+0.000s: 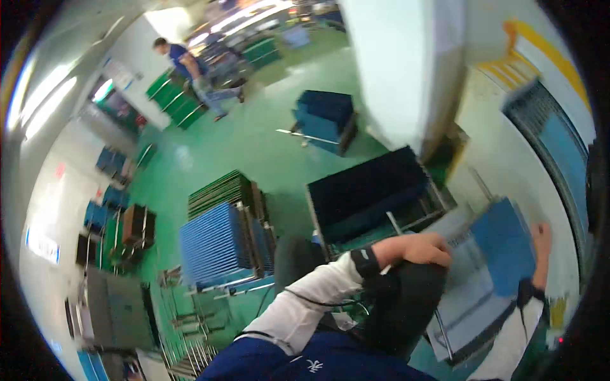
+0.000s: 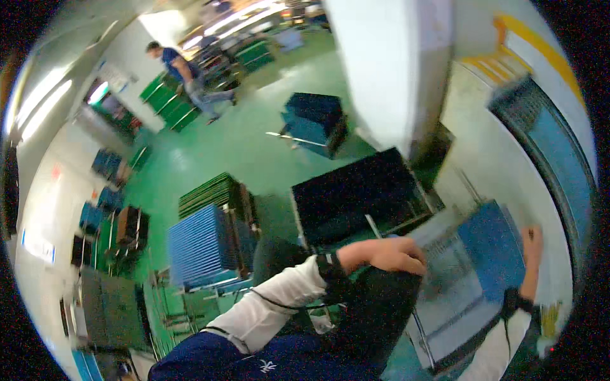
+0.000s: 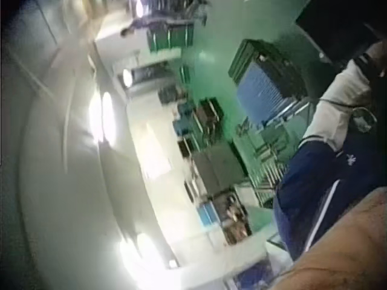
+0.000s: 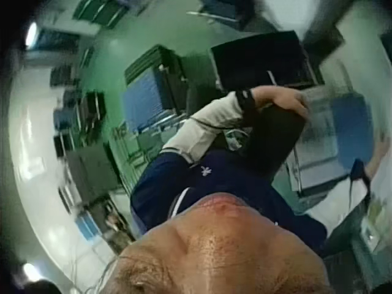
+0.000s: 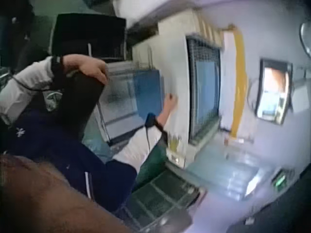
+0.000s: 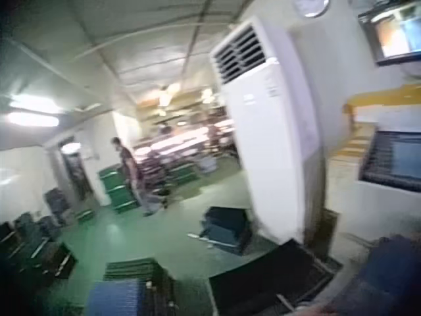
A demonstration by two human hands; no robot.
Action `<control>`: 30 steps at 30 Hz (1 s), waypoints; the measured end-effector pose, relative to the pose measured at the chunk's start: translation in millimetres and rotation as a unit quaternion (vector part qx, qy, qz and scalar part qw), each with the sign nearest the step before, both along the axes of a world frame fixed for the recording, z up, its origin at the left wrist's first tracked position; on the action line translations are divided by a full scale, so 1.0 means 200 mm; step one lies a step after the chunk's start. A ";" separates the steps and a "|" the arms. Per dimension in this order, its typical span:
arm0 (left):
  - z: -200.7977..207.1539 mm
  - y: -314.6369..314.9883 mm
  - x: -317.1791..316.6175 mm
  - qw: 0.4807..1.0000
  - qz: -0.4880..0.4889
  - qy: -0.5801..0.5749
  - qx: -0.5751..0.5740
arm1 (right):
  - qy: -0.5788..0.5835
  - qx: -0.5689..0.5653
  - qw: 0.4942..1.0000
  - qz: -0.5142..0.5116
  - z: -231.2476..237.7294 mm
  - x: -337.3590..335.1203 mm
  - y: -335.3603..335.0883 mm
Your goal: Manually loading thin blue sheets from a rack into a metal fabrication or processing machine, then organizing a large metal rack frame.
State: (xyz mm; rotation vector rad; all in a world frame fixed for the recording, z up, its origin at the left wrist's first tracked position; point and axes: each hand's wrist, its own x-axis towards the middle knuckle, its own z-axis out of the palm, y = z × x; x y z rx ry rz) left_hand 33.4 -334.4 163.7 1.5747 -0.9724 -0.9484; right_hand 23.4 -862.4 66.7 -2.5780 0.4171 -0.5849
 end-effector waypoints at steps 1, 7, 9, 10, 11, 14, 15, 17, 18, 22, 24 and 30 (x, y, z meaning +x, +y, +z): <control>0.05 0.00 -0.01 0.999 0.003 0.024 -0.033 | 0.012 0.022 1.000 0.019 -0.11 -0.04 -0.06; -0.03 0.07 -0.02 0.999 0.050 0.018 0.001 | 0.170 -0.147 0.974 -0.036 -0.45 0.02 -0.10; -0.03 0.05 -0.01 0.999 0.045 0.008 0.016 | 0.168 -0.155 0.973 -0.027 -0.45 0.05 -0.17; -0.03 0.03 -0.01 0.999 0.048 0.021 0.007 | 0.167 -0.164 0.972 -0.026 -0.44 0.05 -0.20; -0.03 0.02 -0.01 0.998 0.049 0.035 -0.003 | 0.164 -0.164 0.972 -0.026 -0.44 0.05 -0.22; -0.03 0.03 -0.02 0.998 0.059 0.035 -0.008 | 0.229 -0.240 0.943 -0.025 -0.43 0.11 -0.17; -0.07 0.06 -0.03 0.996 0.081 0.044 -0.001 | 0.233 -0.194 0.952 -0.033 -0.41 0.13 0.01; -0.04 0.08 -0.04 0.997 0.078 0.024 0.000 | 0.228 -0.150 0.960 -0.056 -0.34 0.12 0.10; -0.03 0.01 0.00 0.999 0.044 0.012 -0.021 | 0.229 -0.181 0.954 -0.065 -0.38 0.00 -0.19; -0.09 0.04 0.00 0.998 0.047 0.021 -0.022 | 0.246 -0.180 0.952 -0.017 -0.42 0.07 -0.10; -0.10 0.05 -0.01 0.998 0.058 0.019 -0.031 | 0.230 -0.176 0.957 -0.021 -0.34 0.04 0.06; -0.25 0.00 0.04 0.987 0.044 -0.091 -0.121 | 0.226 -0.219 0.948 -0.037 -0.23 0.08 -0.01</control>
